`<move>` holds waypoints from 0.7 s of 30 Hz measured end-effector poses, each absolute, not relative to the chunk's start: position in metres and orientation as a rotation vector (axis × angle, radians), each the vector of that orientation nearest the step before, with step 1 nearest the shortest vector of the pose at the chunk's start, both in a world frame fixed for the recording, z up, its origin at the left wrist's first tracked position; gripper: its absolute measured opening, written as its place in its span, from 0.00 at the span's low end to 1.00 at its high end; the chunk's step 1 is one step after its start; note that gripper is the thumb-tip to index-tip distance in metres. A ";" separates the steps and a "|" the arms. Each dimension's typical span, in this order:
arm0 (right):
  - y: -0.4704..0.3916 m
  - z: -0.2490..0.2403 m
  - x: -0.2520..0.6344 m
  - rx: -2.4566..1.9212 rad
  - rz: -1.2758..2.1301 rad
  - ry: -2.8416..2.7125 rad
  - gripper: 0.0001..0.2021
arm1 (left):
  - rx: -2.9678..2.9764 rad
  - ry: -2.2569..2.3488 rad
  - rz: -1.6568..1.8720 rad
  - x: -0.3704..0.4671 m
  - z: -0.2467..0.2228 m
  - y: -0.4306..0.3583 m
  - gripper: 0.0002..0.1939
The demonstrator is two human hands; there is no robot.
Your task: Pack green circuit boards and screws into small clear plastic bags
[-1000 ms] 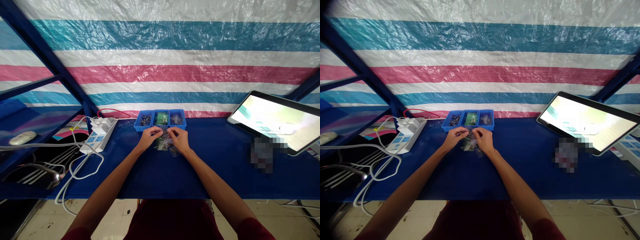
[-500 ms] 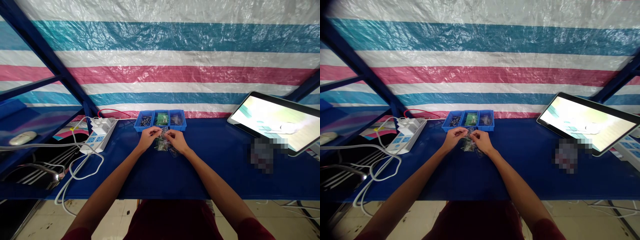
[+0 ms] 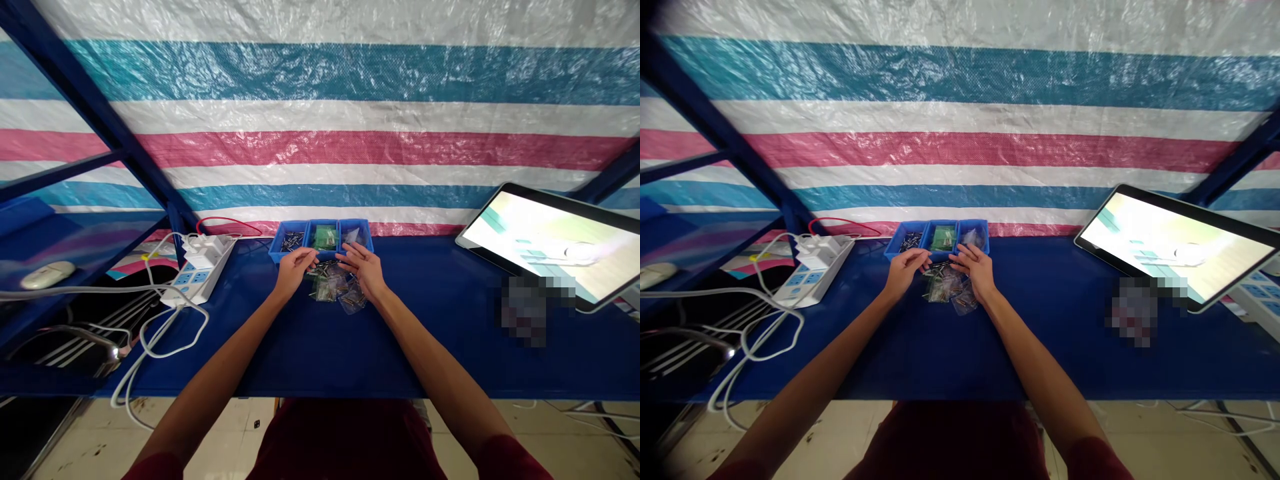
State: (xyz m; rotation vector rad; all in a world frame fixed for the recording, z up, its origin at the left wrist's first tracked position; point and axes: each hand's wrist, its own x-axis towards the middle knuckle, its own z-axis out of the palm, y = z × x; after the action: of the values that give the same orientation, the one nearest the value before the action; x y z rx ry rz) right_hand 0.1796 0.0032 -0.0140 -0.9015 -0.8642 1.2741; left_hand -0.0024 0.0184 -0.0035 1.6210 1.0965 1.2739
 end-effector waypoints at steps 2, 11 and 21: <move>0.003 -0.015 0.181 -1.006 1.185 -0.951 0.27 | 1.643 1.099 1.276 -0.003 -0.004 0.018 0.16; -0.003 -0.014 0.192 -1.852 0.299 -1.779 0.02 | 1.771 1.149 1.214 -0.002 -0.009 0.016 0.15; -0.001 -0.026 0.188 -1.948 0.205 -1.868 0.04 | 1.856 1.146 1.204 -0.002 -0.010 0.016 0.16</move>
State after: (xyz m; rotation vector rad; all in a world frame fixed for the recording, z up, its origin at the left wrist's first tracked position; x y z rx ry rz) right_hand 0.1880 -0.0010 -0.0262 -1.9482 -1.8679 0.2045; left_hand -0.0022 0.0155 -0.0100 1.8560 1.1457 1.2038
